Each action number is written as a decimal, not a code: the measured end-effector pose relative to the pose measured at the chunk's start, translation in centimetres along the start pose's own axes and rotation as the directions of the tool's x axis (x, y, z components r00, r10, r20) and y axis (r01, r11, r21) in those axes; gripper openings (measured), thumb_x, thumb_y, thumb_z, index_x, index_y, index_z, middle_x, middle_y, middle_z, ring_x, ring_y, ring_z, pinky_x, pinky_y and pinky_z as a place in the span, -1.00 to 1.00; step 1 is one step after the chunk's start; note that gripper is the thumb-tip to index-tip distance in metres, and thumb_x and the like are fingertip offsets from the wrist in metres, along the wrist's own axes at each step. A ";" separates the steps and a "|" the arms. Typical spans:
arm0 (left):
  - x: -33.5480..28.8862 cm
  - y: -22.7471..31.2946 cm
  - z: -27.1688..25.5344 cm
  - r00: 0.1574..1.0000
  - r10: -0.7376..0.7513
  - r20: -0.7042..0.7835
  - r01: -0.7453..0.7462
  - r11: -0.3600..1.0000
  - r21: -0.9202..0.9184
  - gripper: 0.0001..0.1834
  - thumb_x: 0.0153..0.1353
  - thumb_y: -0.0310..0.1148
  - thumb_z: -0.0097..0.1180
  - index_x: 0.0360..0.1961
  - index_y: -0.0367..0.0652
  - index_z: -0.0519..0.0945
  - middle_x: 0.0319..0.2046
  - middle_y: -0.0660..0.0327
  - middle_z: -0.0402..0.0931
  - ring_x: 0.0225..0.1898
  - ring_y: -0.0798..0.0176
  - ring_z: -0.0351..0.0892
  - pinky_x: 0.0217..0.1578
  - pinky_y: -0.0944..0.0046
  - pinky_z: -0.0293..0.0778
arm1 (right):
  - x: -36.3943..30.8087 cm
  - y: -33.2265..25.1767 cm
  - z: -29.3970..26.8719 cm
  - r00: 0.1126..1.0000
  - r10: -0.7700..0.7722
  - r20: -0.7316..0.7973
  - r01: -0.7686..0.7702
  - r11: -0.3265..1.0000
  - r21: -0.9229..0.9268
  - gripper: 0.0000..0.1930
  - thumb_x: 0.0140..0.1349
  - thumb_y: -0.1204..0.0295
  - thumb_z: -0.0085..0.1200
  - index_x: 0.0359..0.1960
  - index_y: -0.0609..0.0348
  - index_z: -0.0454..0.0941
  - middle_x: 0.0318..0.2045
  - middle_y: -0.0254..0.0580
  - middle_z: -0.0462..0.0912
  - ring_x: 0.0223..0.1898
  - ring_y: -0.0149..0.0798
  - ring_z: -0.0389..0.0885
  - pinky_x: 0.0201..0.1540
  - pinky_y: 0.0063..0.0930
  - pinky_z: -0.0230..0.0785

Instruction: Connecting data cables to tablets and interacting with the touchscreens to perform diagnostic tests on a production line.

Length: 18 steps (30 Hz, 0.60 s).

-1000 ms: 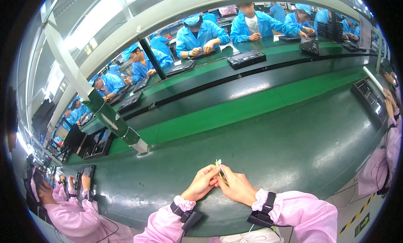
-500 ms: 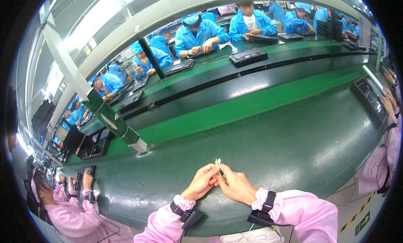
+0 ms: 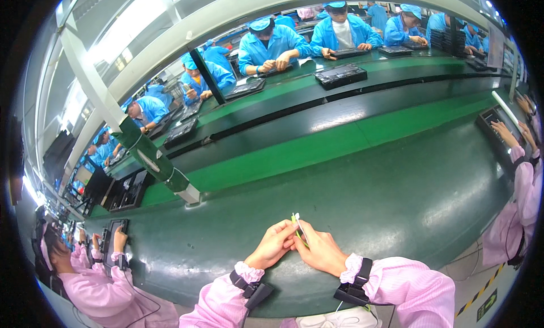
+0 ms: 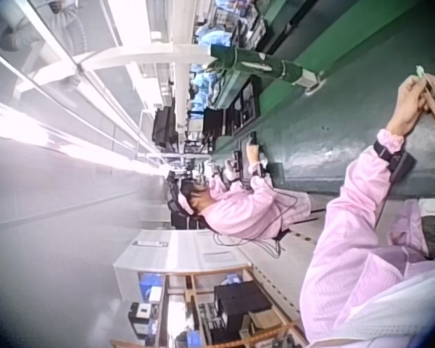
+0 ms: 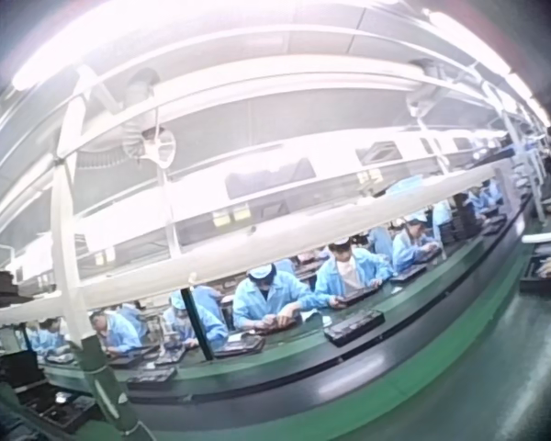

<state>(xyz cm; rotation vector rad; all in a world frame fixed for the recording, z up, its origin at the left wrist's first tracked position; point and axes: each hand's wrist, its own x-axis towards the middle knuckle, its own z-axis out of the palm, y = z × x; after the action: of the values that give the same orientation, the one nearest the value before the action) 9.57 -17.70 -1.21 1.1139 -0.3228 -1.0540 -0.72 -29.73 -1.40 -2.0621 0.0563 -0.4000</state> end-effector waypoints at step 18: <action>0.2 -0.2 -0.1 1.000 -0.008 -0.006 0.008 1.000 -0.010 -0.83 0.33 -0.31 -0.07 -0.32 -0.20 0.43 -0.60 0.38 0.31 -0.63 0.53 0.17 -0.50 0.46 0.25 | 0.0 0.1 -0.1 1.000 -0.003 -0.005 0.003 1.000 -0.014 -0.58 0.21 0.44 -0.02 0.09 0.25 0.24 -0.51 -0.04 0.60 -0.48 0.00 0.63 -0.42 -0.24 0.44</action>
<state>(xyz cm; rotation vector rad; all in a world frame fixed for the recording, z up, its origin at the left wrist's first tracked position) 9.65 -17.81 -1.46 1.1102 -0.3082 -1.0574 -0.74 -29.88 -1.48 -2.0747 0.0595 -0.4080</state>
